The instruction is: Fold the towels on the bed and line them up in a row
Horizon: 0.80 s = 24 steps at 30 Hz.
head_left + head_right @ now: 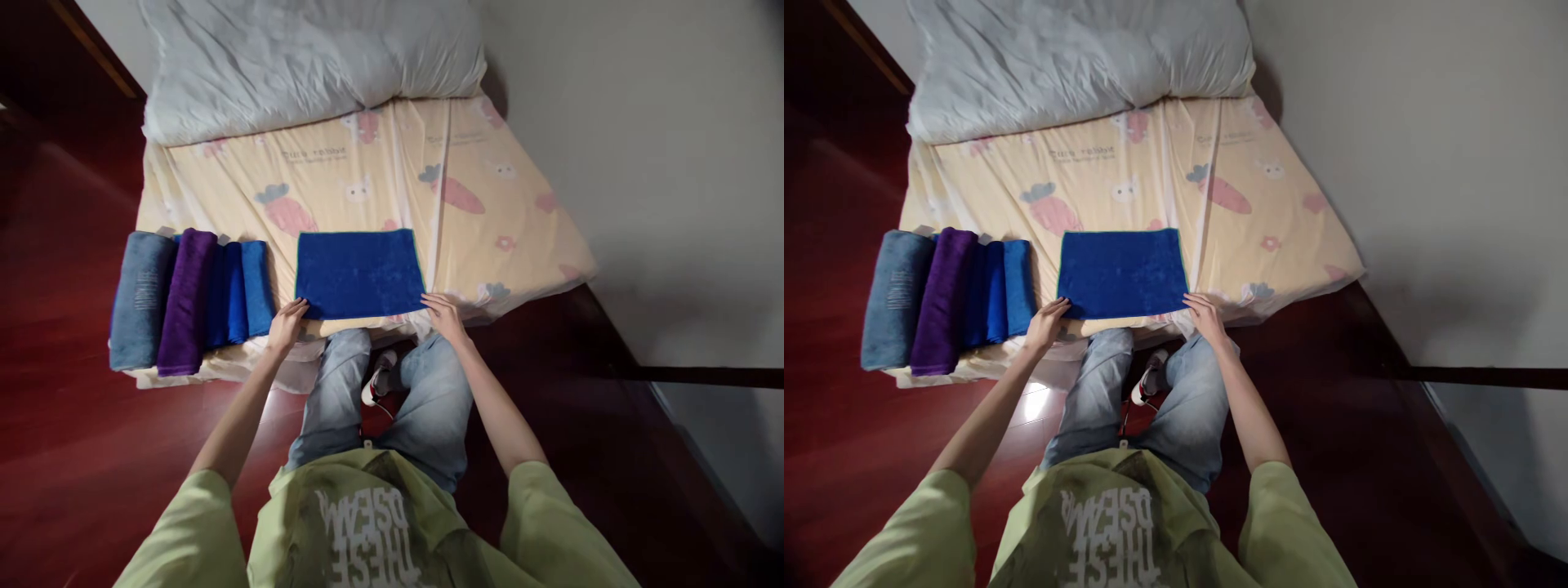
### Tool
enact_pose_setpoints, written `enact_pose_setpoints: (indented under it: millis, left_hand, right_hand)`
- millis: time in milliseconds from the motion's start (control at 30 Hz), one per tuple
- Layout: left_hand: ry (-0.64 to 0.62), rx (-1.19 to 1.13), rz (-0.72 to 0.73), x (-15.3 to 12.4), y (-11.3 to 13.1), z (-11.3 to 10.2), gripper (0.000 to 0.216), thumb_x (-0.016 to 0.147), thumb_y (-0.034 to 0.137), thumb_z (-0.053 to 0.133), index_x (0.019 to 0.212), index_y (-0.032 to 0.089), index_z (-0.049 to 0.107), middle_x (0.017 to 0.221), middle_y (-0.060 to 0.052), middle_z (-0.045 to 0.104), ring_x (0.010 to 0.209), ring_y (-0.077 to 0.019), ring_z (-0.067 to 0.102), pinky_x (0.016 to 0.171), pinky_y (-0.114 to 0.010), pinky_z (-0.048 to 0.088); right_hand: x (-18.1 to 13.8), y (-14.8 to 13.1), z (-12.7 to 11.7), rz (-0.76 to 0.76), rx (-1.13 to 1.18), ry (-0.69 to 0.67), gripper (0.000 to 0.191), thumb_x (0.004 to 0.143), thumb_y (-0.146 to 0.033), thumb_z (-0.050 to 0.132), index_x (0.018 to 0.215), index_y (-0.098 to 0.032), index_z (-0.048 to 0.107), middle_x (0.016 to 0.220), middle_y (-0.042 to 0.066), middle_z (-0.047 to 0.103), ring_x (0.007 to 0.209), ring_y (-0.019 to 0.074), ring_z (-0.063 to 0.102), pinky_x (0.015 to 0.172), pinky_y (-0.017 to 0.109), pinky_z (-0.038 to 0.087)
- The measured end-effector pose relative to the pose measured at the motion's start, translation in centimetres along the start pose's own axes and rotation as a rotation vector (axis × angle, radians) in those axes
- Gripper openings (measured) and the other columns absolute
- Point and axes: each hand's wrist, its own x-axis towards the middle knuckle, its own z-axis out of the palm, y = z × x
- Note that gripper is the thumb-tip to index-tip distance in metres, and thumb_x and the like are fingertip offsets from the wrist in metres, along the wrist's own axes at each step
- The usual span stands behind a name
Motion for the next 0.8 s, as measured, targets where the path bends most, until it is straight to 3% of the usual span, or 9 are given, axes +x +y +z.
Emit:
enact_pose_setpoints:
  millis: [133, 367, 633, 800]
  left_hand:
    - [0.087, -0.116, -0.061, 0.2, -0.5, 0.1, 0.058, 0.070, 0.007, 0.046, 0.119, 0.015, 0.075, 0.138, -0.010, 0.071, 0.138, -0.0231, 0.061, 0.124, -0.042, 0.045]
    - [0.323, -0.249, -0.272, 0.5, 1.8, 2.2, 0.060, 0.069, 0.003, 0.041, 0.116, 0.019, 0.075, 0.130, -0.006, 0.075, 0.133, -0.0194, 0.065, 0.122, -0.039, 0.046]
    - [0.363, -0.266, -0.298, -0.2, 1.5, 2.3, 0.056, 0.070, 0.007, 0.042, 0.114, 0.018, 0.074, 0.127, -0.007, 0.075, 0.128, -0.0193, 0.066, 0.117, -0.037, 0.049]
    - [0.481, -0.390, -0.245, 0.0, 0.7, 2.8, 0.038, 0.080, 0.018, 0.050, 0.109, 0.018, 0.075, 0.115, -0.010, 0.078, 0.113, -0.0245, 0.072, 0.106, -0.039, 0.054]
  right_hand:
    - [0.7, 0.2, 0.0, 0.066, 0.094, 0.055, 0.038, 0.085, -0.006, 0.050, 0.100, -0.021, 0.082, 0.123, 0.009, 0.078, 0.128, 0.0217, 0.066, 0.121, 0.044, 0.048]
    - [1.5, -0.1, 1.2, 0.137, 0.217, 0.032, 0.039, 0.075, -0.004, 0.053, 0.094, -0.023, 0.080, 0.126, 0.005, 0.078, 0.141, 0.0216, 0.059, 0.123, 0.047, 0.045]
    - [1.9, 1.4, 1.9, 0.279, 0.349, 0.051, 0.036, 0.074, -0.014, 0.057, 0.098, -0.020, 0.083, 0.112, 0.006, 0.082, 0.112, 0.0243, 0.075, 0.106, 0.038, 0.056]
    - [2.3, 2.4, 2.0, 0.246, 0.407, 0.104, 0.028, 0.072, -0.021, 0.063, 0.092, -0.022, 0.082, 0.104, 0.006, 0.082, 0.101, 0.0252, 0.075, 0.095, 0.039, 0.058]
